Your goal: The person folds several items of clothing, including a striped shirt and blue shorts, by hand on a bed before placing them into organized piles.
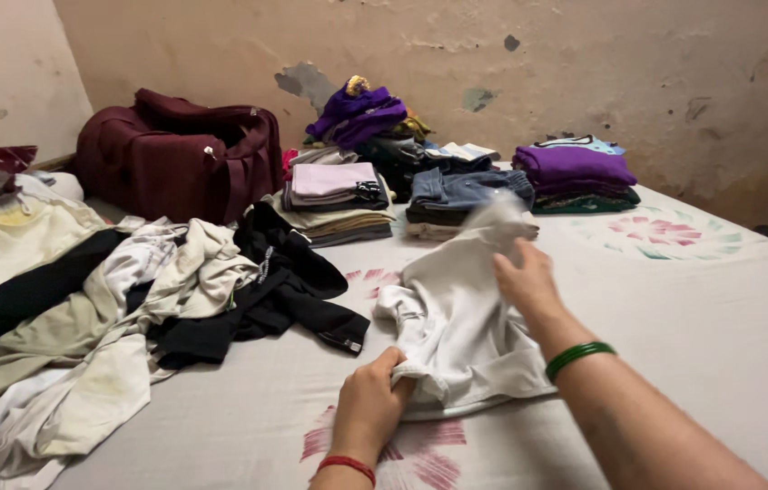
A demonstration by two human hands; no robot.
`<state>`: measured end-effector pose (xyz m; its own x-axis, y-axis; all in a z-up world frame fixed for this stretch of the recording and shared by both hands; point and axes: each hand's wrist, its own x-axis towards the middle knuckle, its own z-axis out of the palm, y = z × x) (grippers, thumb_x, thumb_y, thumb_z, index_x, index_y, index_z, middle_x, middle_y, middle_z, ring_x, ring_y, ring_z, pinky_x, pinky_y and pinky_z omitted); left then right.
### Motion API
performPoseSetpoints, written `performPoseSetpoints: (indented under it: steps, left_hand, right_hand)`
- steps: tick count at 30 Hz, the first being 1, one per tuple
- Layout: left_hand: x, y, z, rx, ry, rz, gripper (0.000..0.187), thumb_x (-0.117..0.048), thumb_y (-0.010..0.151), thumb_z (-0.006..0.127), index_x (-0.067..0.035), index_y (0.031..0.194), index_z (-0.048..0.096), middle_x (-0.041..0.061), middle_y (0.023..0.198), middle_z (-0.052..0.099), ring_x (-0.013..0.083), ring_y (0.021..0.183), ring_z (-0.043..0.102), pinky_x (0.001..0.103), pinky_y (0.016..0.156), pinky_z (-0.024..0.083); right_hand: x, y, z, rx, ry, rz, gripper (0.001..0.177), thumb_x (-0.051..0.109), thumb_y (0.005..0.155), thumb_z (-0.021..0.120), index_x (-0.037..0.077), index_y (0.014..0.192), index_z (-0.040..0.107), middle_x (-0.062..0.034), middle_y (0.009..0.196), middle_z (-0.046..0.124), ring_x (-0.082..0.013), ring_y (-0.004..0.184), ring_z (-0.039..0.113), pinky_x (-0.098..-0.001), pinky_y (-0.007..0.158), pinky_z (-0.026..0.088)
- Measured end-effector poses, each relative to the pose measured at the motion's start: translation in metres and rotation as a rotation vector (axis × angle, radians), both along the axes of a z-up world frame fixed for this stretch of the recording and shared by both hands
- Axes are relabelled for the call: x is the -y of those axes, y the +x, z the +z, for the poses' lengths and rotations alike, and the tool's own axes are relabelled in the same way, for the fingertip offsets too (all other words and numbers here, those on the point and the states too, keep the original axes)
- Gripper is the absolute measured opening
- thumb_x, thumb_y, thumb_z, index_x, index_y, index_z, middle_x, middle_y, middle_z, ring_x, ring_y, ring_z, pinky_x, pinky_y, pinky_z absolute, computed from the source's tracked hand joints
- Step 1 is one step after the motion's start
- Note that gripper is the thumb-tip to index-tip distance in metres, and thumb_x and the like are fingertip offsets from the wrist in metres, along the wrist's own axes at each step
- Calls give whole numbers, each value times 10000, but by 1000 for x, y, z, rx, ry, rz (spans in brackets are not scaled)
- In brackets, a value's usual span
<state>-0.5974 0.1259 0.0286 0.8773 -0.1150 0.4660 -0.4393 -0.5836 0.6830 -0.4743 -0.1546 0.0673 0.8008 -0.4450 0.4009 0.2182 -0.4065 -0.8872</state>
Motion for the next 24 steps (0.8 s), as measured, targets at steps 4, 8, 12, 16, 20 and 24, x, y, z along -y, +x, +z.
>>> performPoseSetpoints:
  steps: [4, 8, 12, 16, 20, 24]
  left_hand:
    - [1, 4, 1, 4, -24, 7, 171, -266, 833, 733, -133, 929, 685, 158, 864, 747, 397, 877, 696, 489, 725, 533]
    - [-1, 4, -3, -15, -115, 11, 177, -232, 815, 732, -130, 953, 687, 176, 865, 743, 407, 889, 697, 482, 721, 537]
    - [-3, 4, -9, 25, -207, 53, 145, -175, 845, 678, -125, 981, 665, 189, 861, 736, 407, 878, 715, 477, 716, 543]
    - [-7, 6, -11, 145, -223, 91, 159, -146, 863, 637, -128, 1020, 652, 195, 887, 734, 429, 892, 689, 498, 699, 521]
    - [-2, 0, -10, 217, -155, 119, 217, -197, 850, 705, -150, 1048, 630, 166, 879, 736, 420, 853, 701, 501, 698, 535]
    - [2, -1, -4, 270, 61, 47, 379, -148, 773, 751, -132, 1115, 588, 137, 933, 722, 420, 892, 677, 524, 734, 519]
  right_hand:
    - [27, -22, -16, 37, -234, -142, 590, 197, 937, 677, 66, 1484, 498, -248, 1483, 326, -264, 941, 668, -311, 778, 580]
    - [-28, -73, -35, -182, -113, 401, 503, 385, 963, 599, 118, 1386, 650, -162, 1149, 768, -230, 939, 755, -306, 780, 606]
    - [-90, -122, -36, 51, -591, 769, 789, 349, 790, 861, 75, 1426, 484, -181, 1291, 581, -300, 1172, 599, -384, 949, 503]
    - [-115, -125, -35, 280, -846, 560, 797, 360, 742, 879, 15, 1360, 511, -233, 1288, 599, -387, 1139, 601, -418, 911, 486]
    - [-109, -118, -27, 5, -332, 407, 283, 38, 854, 545, 81, 1119, 634, -152, 950, 671, -270, 888, 641, -389, 825, 530]
    - [-106, -112, -17, 158, -58, 435, 273, 4, 863, 442, 64, 1083, 592, -111, 895, 656, -195, 835, 603, -341, 766, 523]
